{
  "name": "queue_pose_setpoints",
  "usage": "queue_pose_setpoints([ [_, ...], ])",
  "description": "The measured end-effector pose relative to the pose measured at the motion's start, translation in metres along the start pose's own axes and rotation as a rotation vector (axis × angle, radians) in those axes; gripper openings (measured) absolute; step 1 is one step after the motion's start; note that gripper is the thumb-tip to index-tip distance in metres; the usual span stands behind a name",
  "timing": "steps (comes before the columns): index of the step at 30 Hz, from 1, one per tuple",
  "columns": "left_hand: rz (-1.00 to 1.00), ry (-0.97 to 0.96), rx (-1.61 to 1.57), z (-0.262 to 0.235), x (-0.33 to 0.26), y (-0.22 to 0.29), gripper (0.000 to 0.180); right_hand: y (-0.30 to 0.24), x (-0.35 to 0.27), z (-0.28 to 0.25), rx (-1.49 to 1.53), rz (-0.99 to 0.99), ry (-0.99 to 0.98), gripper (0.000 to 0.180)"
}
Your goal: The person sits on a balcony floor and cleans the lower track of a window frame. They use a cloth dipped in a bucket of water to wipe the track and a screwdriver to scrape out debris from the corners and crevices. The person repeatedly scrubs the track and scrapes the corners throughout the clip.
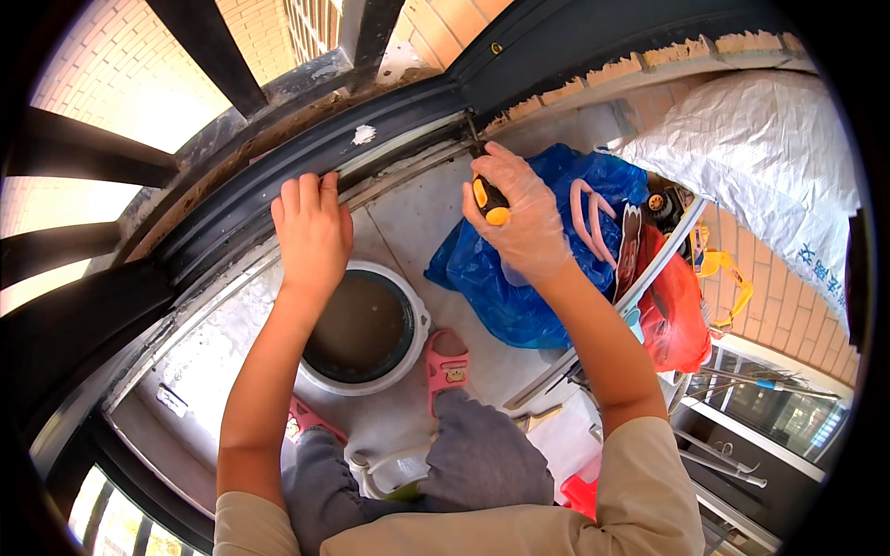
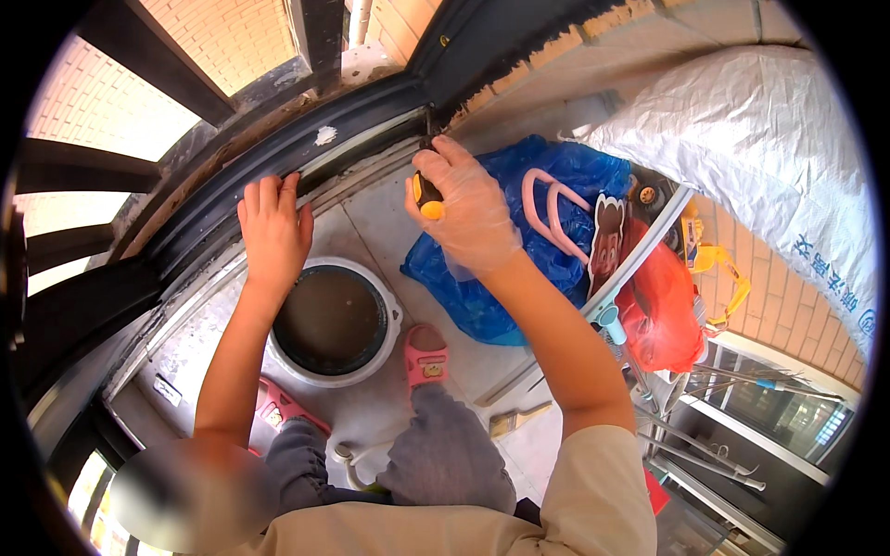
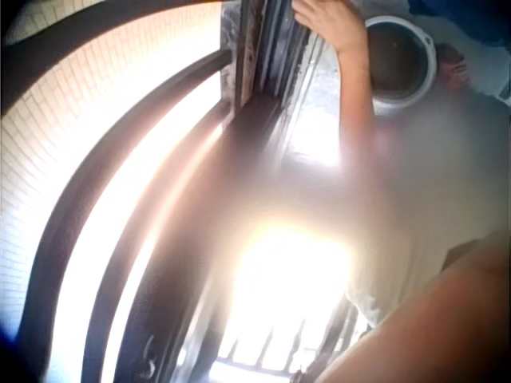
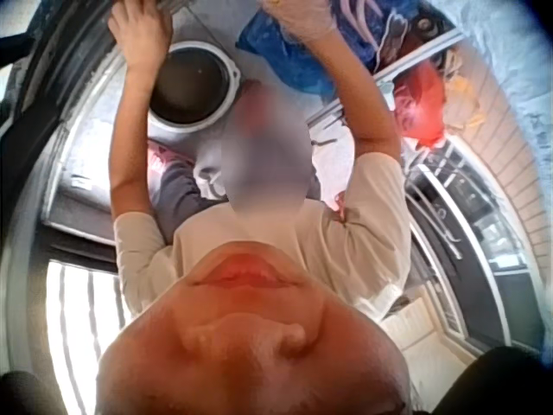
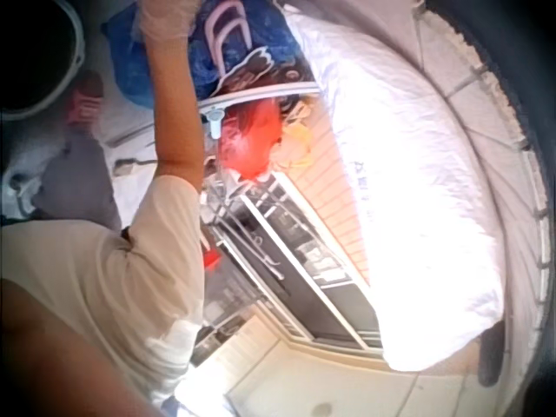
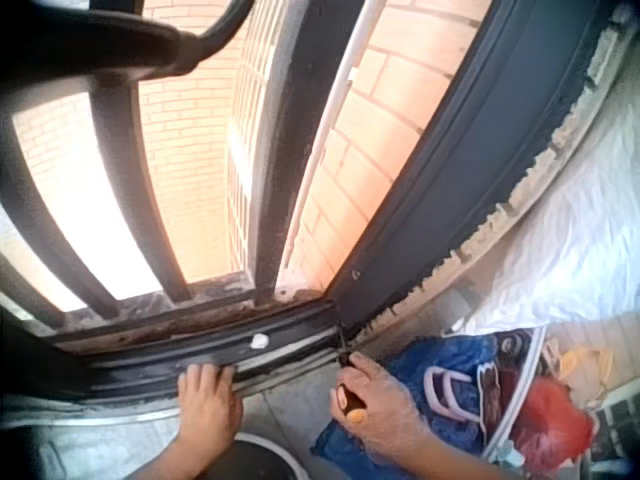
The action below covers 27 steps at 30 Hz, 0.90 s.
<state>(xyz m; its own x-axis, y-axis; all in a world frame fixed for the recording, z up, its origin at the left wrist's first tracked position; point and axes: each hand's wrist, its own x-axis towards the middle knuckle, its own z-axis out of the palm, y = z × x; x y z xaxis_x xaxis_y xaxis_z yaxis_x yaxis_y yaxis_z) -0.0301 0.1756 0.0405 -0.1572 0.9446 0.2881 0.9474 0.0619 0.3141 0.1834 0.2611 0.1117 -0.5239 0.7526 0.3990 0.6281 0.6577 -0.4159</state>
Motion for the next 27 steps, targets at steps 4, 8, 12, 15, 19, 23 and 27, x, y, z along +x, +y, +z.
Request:
queue_pose_setpoints([
  [4,0.007,0.003,0.004,-0.001,0.000,0.000,0.041,0.002,-0.004,0.007,0.112,0.080,0.103,0.029],
  [8,0.005,0.016,-0.002,-0.002,0.001,-0.004,0.040,-0.005,-0.005,0.004,0.276,0.178,0.143,0.029],
  [12,0.008,0.017,0.001,-0.001,0.002,-0.004,0.038,-0.018,-0.014,0.004,0.197,0.077,0.035,0.029],
  [15,0.027,0.023,0.005,0.000,0.002,-0.002,0.039,-0.015,-0.016,0.003,0.105,0.136,-0.021,0.028],
  [19,0.046,0.052,0.028,0.001,0.001,0.000,0.039,-0.016,-0.010,0.009,-0.011,0.146,-0.011,0.027],
  [23,0.074,0.042,0.003,0.000,0.003,0.000,0.039,-0.026,0.004,0.021,0.044,0.204,0.091,0.025],
  [27,0.060,0.028,0.022,0.001,0.003,0.000,0.039,-0.027,0.004,0.008,0.153,0.228,0.061,0.025],
])
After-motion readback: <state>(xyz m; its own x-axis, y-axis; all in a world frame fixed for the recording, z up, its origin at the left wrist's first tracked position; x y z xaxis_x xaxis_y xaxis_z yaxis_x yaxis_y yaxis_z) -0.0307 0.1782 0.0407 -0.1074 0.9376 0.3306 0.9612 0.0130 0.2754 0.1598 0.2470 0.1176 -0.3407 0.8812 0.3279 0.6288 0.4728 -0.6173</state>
